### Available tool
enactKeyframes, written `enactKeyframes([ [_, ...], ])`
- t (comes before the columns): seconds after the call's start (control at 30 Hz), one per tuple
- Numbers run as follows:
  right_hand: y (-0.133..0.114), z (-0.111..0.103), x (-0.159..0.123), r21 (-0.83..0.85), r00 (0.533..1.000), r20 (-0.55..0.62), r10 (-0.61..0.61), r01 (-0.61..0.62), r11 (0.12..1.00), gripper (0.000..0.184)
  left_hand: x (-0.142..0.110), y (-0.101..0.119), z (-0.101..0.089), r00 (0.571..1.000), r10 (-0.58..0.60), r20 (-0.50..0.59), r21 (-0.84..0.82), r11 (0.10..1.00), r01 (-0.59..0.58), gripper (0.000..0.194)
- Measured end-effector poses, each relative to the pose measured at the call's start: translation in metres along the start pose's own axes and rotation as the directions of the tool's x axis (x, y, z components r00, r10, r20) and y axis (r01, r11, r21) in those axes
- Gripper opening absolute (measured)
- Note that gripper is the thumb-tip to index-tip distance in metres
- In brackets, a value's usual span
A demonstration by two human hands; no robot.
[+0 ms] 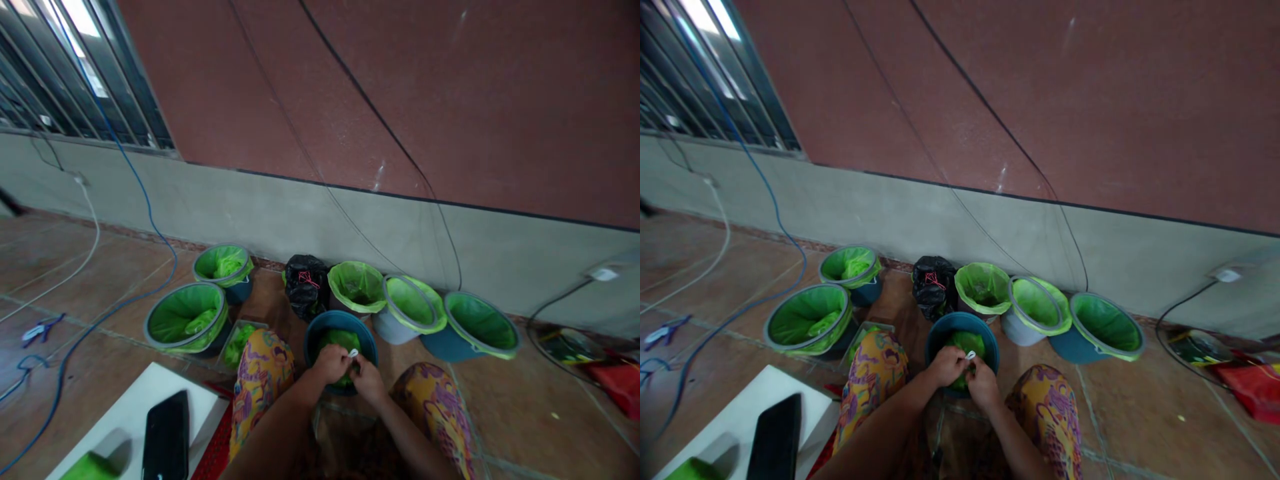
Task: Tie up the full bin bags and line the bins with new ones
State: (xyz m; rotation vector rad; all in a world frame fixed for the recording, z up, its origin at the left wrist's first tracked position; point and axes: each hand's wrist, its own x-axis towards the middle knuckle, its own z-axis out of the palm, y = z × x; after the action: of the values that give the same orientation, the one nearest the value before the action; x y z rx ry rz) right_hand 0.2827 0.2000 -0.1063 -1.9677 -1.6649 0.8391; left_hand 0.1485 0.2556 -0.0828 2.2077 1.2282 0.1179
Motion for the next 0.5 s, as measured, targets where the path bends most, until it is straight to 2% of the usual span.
enactKeyframes([
  [0.17, 0.002, -0.003, 0.007, -0.025, 0.998, -0.035, 0.045, -0.046, 0.999, 0.023, 0.001, 0.003, -0.004, 0.998, -0.01, -0.066, -0.158, 0.988, 0.0, 0.03],
  [0.27, 0.002, -0.011, 0.015, 0.056, 0.996, -0.074, 0.051, -0.046, 0.997, 0.02, 0.001, 0.001, -0.006, 0.994, -0.035, -0.108, -0.234, 0.972, 0.008, 0.027],
  [0.33, 0.003, -0.017, 0.021, 0.106, 0.992, -0.091, 0.083, -0.074, 0.992, 0.02, -0.001, -0.003, -0.007, 0.991, -0.092, -0.1, -0.256, 0.965, 0.064, 0.054],
  [0.4, 0.005, -0.023, 0.028, 0.096, 0.982, -0.096, 0.165, -0.156, 0.983, 0.024, -0.002, -0.008, -0.006, 0.971, -0.23, -0.066, -0.249, 0.946, 0.207, 0.081],
  [0.5, 0.01, -0.025, 0.037, -0.034, 0.956, -0.074, 0.284, -0.287, 0.957, 0.037, -0.001, -0.015, 0.001, 0.896, -0.444, 0.023, -0.227, 0.87, 0.437, 0.101],
])
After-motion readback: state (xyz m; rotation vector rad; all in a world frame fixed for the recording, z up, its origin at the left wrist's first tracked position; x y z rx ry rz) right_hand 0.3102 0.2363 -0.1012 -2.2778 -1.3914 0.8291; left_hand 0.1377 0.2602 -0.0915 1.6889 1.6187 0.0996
